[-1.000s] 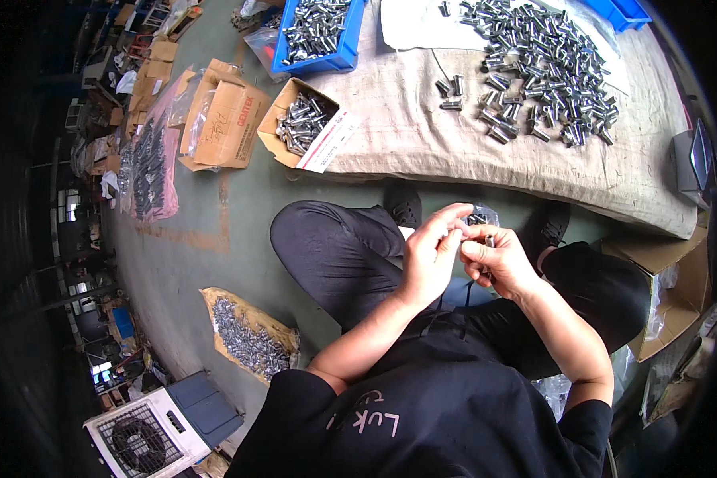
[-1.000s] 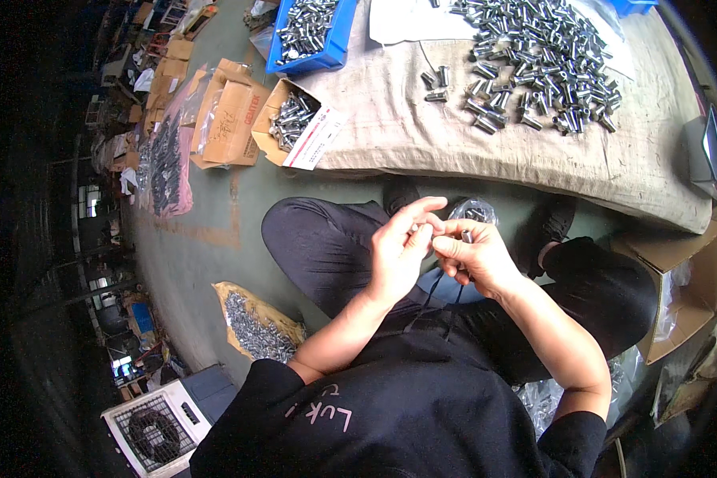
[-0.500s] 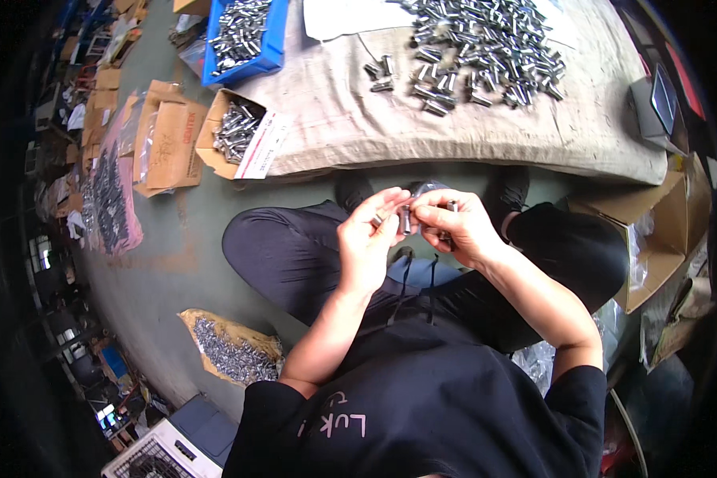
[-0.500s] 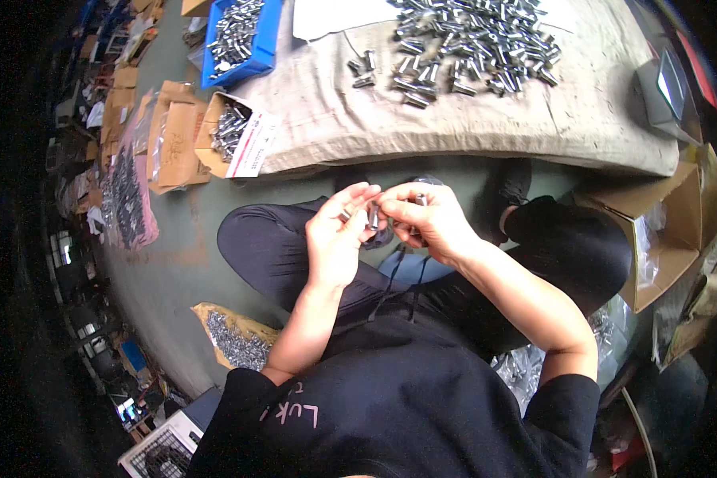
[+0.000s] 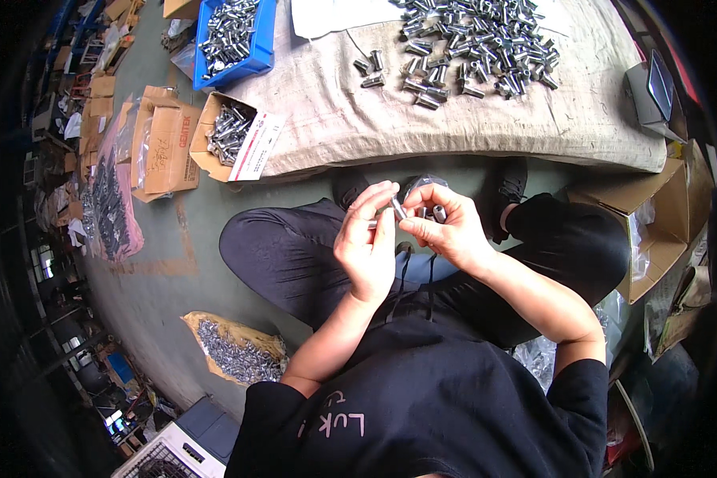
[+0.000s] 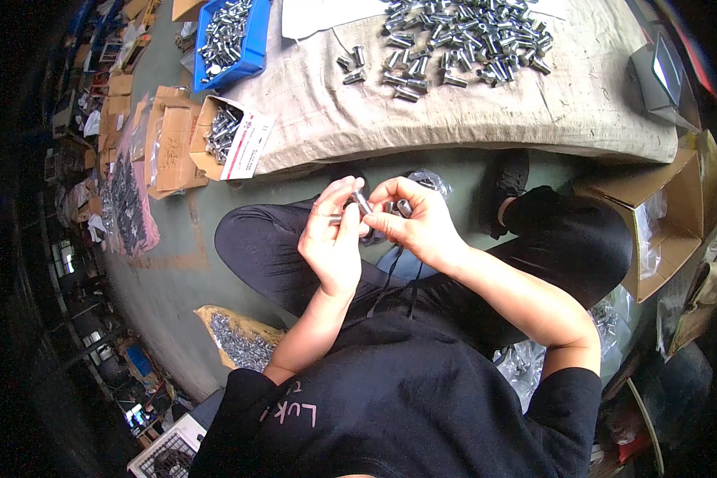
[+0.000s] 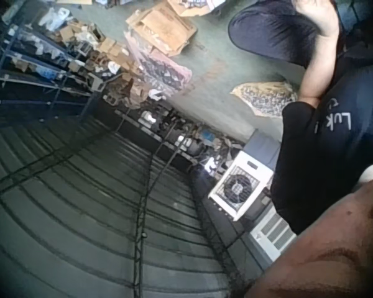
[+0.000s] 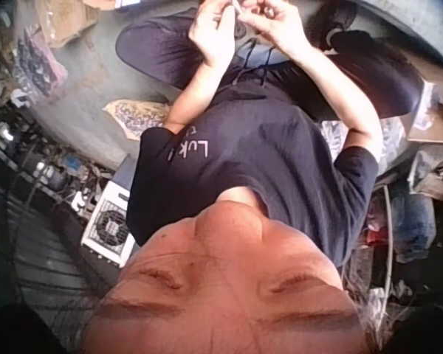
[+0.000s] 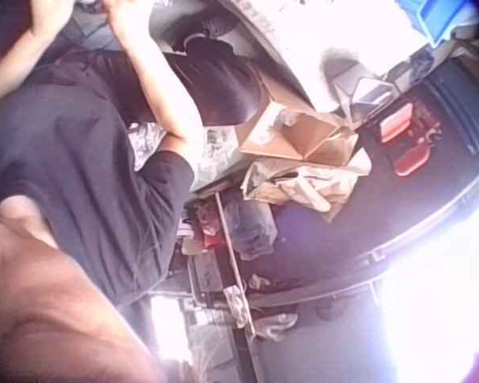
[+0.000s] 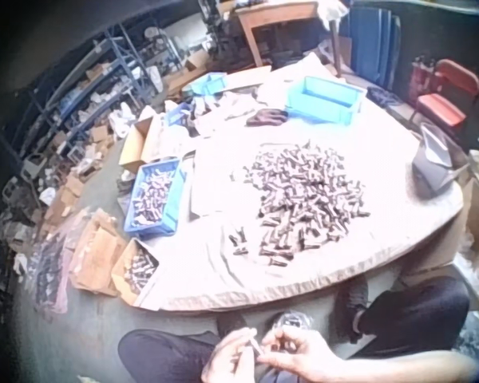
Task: The recorder sorts and inspects various metal bolts and screws into containers on a workshop floor.
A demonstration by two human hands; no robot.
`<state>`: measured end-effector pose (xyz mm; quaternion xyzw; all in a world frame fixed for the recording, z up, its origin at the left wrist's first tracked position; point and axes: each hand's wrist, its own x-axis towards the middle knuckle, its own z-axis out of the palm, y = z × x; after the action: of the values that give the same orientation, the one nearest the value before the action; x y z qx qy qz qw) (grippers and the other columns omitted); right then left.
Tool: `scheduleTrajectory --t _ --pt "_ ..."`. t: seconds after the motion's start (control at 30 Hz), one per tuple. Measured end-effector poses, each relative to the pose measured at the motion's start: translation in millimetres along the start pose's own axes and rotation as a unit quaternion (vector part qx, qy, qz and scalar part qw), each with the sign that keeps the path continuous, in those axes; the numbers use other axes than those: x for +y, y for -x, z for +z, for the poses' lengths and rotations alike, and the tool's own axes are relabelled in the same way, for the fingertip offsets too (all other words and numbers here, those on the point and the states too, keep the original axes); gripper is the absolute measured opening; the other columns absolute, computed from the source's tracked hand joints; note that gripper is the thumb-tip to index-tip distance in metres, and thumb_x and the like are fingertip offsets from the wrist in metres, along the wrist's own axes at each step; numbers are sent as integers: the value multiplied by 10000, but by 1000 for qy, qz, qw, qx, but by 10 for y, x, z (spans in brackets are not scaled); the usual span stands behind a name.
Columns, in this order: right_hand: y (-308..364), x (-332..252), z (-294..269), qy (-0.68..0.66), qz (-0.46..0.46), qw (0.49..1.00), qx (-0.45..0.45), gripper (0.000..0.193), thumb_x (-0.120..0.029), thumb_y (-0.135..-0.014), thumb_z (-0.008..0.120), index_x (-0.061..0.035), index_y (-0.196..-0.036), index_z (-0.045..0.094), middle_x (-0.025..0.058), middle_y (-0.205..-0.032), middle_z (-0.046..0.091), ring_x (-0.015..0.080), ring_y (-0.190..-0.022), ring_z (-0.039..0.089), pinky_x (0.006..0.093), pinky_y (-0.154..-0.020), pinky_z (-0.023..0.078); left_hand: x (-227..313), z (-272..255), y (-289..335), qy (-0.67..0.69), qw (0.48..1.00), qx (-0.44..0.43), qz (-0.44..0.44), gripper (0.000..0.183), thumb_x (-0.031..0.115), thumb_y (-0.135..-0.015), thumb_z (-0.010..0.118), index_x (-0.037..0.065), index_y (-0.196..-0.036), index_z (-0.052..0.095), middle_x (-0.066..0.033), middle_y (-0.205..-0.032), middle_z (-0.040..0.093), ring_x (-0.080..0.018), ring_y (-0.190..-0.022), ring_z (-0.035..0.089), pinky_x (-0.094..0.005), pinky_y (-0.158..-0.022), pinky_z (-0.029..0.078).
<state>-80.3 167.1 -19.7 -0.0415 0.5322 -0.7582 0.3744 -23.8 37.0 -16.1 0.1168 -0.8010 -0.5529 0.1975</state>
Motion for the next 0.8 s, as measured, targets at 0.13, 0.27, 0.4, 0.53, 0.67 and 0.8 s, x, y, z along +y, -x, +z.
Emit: scheduleTrajectory --t 0.13,0.27,0.4,0.53,0.67,0.8 --pt "2 -1 -17 -51 44 998 11 179 -119 -783 661 -42 -925 585 -28 -730 567 25 -524 462 169 -449 357 48 23 -39 52 999 3 -7 254 -60 -824 508 -37 -1074 546 -123 -1077 577 -155 -916 583 -223 -683 495" --pt "-32 28 -74 -92 13 995 36 171 -66 -774 653 -34 -931 595 -6 -633 538 30 -468 446 169 -379 280 165 -22 -107 146 978 9 -149 219 25 -875 494 -38 -1076 552 -107 -1010 606 -156 -935 579 -286 -785 501" --pt "-29 23 -69 -56 -9 998 30 174 -75 -777 654 -37 -937 597 -8 -651 540 27 -488 446 162 -402 299 9 -155 -64 185 958 -64 -211 214 114 -876 535 -38 -1019 583 -77 -815 619 -83 -654 556 -202 -586 472" --pt "-13 24 -53 -38 -33 998 33 182 -73 -776 655 -42 -946 597 -17 -668 539 22 -519 456 156 -427 319 17 -151 -68 215 950 -53 -219 214 107 -849 577 -40 -1004 590 -65 -753 604 -67 -586 516 -190 -530 434" --pt "-2 -11 -54 -52 -9 998 37 166 -65 -770 656 -38 -928 611 -43 -680 552 4 -574 452 166 -510 370 34 -161 -92 222 948 -51 -221 213 88 -839 587 -40 -1008 589 -66 -761 603 -69 -586 516 -190 -533 436" --pt "-6 -3 -50 -26 -54 997 38 187 -72 -770 659 -38 -948 615 -38 -687 562 6 -575 459 163 -504 367 -3 -178 -90 230 950 -72 -199 219 54 -826 592 -35 -1026 583 -53 -786 605 -59 -607 519 -177 -553 438"
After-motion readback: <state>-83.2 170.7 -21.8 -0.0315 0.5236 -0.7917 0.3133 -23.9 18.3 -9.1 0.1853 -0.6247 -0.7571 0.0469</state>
